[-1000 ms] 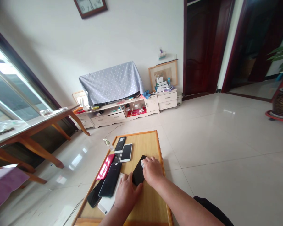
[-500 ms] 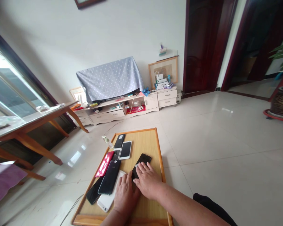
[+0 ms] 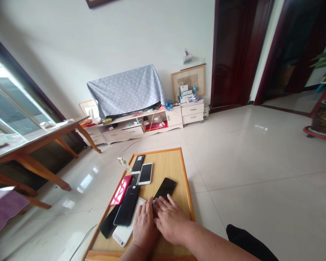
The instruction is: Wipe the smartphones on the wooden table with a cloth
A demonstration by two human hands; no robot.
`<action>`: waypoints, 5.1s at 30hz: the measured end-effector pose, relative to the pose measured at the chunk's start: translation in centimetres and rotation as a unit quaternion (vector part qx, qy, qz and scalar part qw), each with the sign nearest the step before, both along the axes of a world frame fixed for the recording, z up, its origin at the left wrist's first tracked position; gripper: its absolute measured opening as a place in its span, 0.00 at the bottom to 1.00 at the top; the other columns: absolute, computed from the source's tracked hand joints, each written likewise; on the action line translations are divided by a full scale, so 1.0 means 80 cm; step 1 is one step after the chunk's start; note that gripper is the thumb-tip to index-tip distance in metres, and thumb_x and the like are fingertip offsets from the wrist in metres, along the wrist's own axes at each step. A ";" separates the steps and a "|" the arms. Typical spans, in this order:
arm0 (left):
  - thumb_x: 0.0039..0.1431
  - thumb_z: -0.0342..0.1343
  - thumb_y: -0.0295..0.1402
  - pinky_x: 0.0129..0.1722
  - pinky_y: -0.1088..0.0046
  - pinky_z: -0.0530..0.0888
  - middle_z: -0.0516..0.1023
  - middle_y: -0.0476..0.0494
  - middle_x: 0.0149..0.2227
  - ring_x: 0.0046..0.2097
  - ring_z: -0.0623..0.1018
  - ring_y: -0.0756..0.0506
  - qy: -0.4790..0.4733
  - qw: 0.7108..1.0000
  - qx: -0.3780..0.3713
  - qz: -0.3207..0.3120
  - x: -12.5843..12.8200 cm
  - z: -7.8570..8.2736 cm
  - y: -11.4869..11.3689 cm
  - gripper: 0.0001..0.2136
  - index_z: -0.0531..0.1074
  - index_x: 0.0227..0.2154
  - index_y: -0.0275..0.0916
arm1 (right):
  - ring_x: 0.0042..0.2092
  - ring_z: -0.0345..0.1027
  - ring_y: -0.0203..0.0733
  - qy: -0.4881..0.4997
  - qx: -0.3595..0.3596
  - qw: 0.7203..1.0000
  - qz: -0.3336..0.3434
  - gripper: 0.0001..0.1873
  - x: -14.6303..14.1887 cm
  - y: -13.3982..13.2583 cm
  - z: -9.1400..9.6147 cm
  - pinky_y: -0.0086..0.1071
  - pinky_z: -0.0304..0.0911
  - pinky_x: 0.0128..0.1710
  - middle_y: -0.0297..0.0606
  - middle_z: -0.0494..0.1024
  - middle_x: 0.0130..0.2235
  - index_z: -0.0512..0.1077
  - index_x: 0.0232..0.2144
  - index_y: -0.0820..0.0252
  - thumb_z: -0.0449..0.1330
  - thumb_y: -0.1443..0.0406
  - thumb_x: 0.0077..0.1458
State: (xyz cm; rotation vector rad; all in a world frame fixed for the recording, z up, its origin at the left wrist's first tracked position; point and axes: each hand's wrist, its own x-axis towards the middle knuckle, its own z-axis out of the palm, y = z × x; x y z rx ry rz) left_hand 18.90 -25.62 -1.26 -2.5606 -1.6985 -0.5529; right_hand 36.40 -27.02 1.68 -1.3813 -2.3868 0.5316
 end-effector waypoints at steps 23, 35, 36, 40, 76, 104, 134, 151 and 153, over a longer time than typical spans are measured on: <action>0.60 0.54 0.44 0.61 0.55 0.63 0.72 0.34 0.59 0.60 0.69 0.34 -0.028 0.997 -0.055 0.049 0.002 0.016 0.000 0.31 0.61 0.63 0.34 | 0.72 0.42 0.51 -0.057 -0.014 0.985 -0.162 0.32 0.007 0.048 0.013 0.56 0.24 0.70 0.48 0.54 0.70 0.55 0.68 0.63 0.37 0.54 0.70; 0.60 0.54 0.46 0.60 0.58 0.65 0.72 0.34 0.59 0.58 0.71 0.36 -0.033 0.997 -0.054 0.047 0.003 0.020 0.001 0.33 0.59 0.65 0.35 | 0.71 0.44 0.50 -0.065 -0.026 0.980 -0.188 0.31 0.018 0.085 0.019 0.56 0.25 0.69 0.47 0.55 0.70 0.54 0.69 0.62 0.39 0.57 0.70; 0.60 0.54 0.46 0.60 0.58 0.65 0.72 0.34 0.60 0.58 0.71 0.36 -0.032 0.997 -0.057 0.047 0.002 0.019 0.001 0.34 0.58 0.65 0.35 | 0.71 0.43 0.50 -0.063 -0.026 0.981 -0.183 0.31 0.014 0.084 0.019 0.55 0.25 0.70 0.47 0.54 0.70 0.54 0.69 0.63 0.39 0.57 0.69; 0.61 0.52 0.37 0.63 0.57 0.62 0.67 0.34 0.64 0.62 0.69 0.36 -0.020 0.997 -0.060 0.036 -0.002 0.008 0.004 0.31 0.57 0.66 0.35 | 0.71 0.43 0.49 -0.028 -0.007 0.997 -0.070 0.30 -0.023 0.044 0.016 0.52 0.28 0.70 0.46 0.56 0.70 0.55 0.69 0.61 0.39 0.58 0.69; 0.57 0.56 0.46 0.60 0.58 0.64 0.72 0.33 0.59 0.59 0.71 0.35 -0.045 0.995 -0.067 0.058 0.006 0.024 -0.002 0.34 0.59 0.63 0.36 | 0.71 0.46 0.52 -0.086 -0.046 0.988 -0.123 0.32 0.039 0.026 0.023 0.54 0.32 0.70 0.51 0.56 0.69 0.57 0.68 0.67 0.40 0.58 0.68; 0.57 0.55 0.47 0.62 0.57 0.63 0.71 0.34 0.60 0.61 0.69 0.34 -0.033 0.995 -0.076 0.061 0.003 0.021 -0.001 0.33 0.61 0.63 0.36 | 0.71 0.44 0.53 -0.094 -0.057 0.983 -0.144 0.32 0.038 0.031 0.034 0.57 0.31 0.69 0.51 0.59 0.68 0.60 0.66 0.67 0.38 0.57 0.69; 0.57 0.55 0.43 0.62 0.55 0.62 0.71 0.35 0.60 0.60 0.69 0.34 -0.043 0.994 -0.081 0.056 -0.001 0.018 0.001 0.32 0.61 0.63 0.34 | 0.71 0.44 0.51 -0.088 -0.036 0.988 -0.124 0.32 0.002 0.032 0.026 0.52 0.30 0.70 0.50 0.55 0.69 0.57 0.68 0.68 0.39 0.57 0.69; 0.56 0.56 0.38 0.61 0.57 0.63 0.72 0.34 0.59 0.58 0.71 0.36 -0.042 0.997 -0.061 0.036 -0.005 0.010 0.004 0.31 0.62 0.63 0.36 | 0.71 0.45 0.49 -0.049 0.001 0.998 -0.045 0.30 -0.028 0.042 0.013 0.46 0.40 0.70 0.49 0.57 0.69 0.58 0.67 0.66 0.39 0.60 0.69; 0.56 0.56 0.37 0.60 0.57 0.64 0.73 0.34 0.59 0.58 0.72 0.36 -0.045 0.997 -0.059 0.031 -0.005 0.010 0.004 0.31 0.62 0.63 0.36 | 0.70 0.47 0.48 -0.040 0.009 0.999 -0.023 0.29 -0.030 0.042 0.011 0.46 0.40 0.69 0.47 0.59 0.68 0.59 0.67 0.64 0.39 0.60 0.69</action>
